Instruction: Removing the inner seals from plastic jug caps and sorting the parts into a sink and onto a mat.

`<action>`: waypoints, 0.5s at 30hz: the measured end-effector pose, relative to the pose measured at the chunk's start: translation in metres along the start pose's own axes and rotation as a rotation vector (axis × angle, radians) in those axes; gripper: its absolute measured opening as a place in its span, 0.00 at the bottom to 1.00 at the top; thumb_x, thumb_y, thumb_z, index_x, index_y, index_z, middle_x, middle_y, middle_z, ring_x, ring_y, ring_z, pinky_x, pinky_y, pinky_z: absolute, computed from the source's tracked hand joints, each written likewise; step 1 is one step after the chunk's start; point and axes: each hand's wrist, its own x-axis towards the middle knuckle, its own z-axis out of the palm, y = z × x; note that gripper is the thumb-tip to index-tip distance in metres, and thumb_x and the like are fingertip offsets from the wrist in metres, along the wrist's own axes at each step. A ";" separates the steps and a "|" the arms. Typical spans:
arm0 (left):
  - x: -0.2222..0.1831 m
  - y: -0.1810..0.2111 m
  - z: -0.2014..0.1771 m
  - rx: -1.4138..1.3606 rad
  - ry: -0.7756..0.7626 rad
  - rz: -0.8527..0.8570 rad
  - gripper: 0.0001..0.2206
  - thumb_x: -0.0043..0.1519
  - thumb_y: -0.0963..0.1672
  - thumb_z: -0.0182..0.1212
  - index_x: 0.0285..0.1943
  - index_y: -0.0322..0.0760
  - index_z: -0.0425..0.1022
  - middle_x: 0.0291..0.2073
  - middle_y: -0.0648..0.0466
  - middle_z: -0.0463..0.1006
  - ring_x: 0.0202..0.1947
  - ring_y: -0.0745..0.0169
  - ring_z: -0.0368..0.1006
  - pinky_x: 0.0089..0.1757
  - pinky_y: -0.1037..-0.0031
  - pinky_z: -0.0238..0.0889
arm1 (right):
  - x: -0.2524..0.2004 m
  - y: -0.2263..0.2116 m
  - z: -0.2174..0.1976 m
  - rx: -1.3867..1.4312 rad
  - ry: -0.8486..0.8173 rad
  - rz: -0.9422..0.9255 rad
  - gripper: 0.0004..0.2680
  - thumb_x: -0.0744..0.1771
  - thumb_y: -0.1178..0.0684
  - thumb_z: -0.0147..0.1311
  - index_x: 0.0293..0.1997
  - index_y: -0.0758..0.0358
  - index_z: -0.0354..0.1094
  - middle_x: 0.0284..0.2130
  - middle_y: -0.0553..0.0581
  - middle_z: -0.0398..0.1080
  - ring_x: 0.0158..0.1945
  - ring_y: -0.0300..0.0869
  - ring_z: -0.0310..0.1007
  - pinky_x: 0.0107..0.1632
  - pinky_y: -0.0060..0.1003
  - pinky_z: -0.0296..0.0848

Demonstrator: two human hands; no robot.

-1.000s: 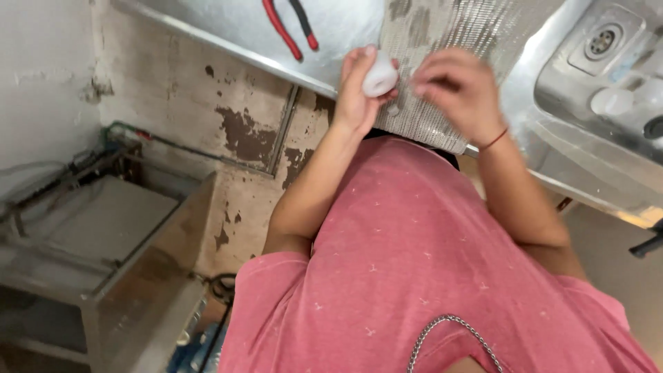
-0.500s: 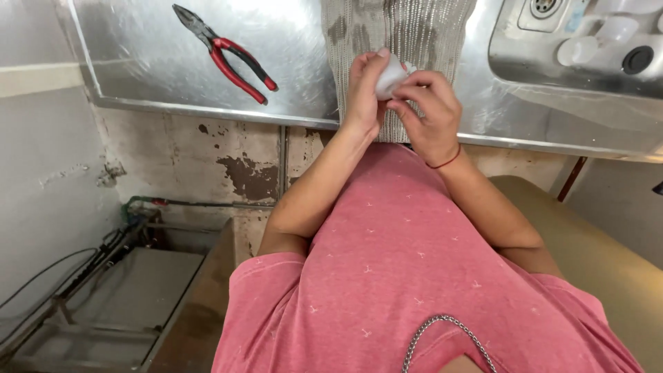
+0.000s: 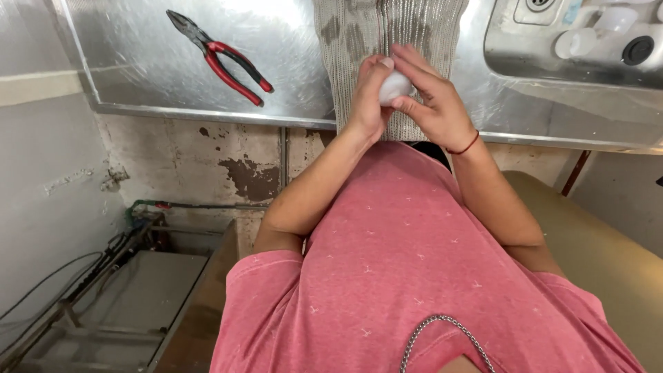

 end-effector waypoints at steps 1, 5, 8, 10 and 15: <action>-0.001 -0.003 0.000 -0.060 -0.003 0.017 0.14 0.57 0.48 0.60 0.47 0.41 0.64 0.41 0.46 0.70 0.35 0.55 0.71 0.29 0.72 0.69 | 0.000 -0.001 0.002 0.029 -0.012 0.015 0.21 0.70 0.46 0.52 0.69 0.65 0.55 0.69 0.68 0.52 0.75 0.57 0.46 0.75 0.53 0.47; -0.007 -0.008 0.001 -0.158 -0.046 0.106 0.11 0.61 0.47 0.55 0.47 0.40 0.64 0.37 0.50 0.69 0.31 0.62 0.68 0.28 0.74 0.65 | 0.003 -0.008 0.012 -0.099 0.069 -0.035 0.18 0.72 0.44 0.44 0.63 0.70 0.62 0.61 0.70 0.65 0.68 0.60 0.61 0.68 0.51 0.62; -0.007 -0.011 -0.005 -0.103 0.029 0.050 0.09 0.61 0.47 0.53 0.46 0.43 0.63 0.35 0.52 0.70 0.26 0.66 0.66 0.23 0.78 0.58 | 0.003 -0.004 0.017 -0.184 0.065 -0.004 0.13 0.68 0.61 0.51 0.59 0.71 0.66 0.57 0.68 0.69 0.60 0.58 0.70 0.61 0.48 0.69; 0.000 -0.026 -0.011 -0.069 0.069 0.092 0.08 0.60 0.47 0.53 0.45 0.45 0.64 0.32 0.56 0.67 0.27 0.69 0.63 0.25 0.78 0.56 | -0.002 -0.006 0.025 -0.236 0.122 -0.056 0.11 0.68 0.62 0.47 0.56 0.72 0.66 0.53 0.68 0.70 0.56 0.59 0.70 0.57 0.49 0.68; -0.001 -0.005 0.001 0.100 0.075 0.225 0.10 0.60 0.47 0.54 0.49 0.45 0.64 0.31 0.56 0.68 0.28 0.68 0.65 0.28 0.77 0.59 | 0.003 -0.009 0.015 -0.199 0.264 -0.191 0.10 0.71 0.57 0.47 0.55 0.74 0.67 0.52 0.69 0.71 0.57 0.59 0.71 0.60 0.47 0.67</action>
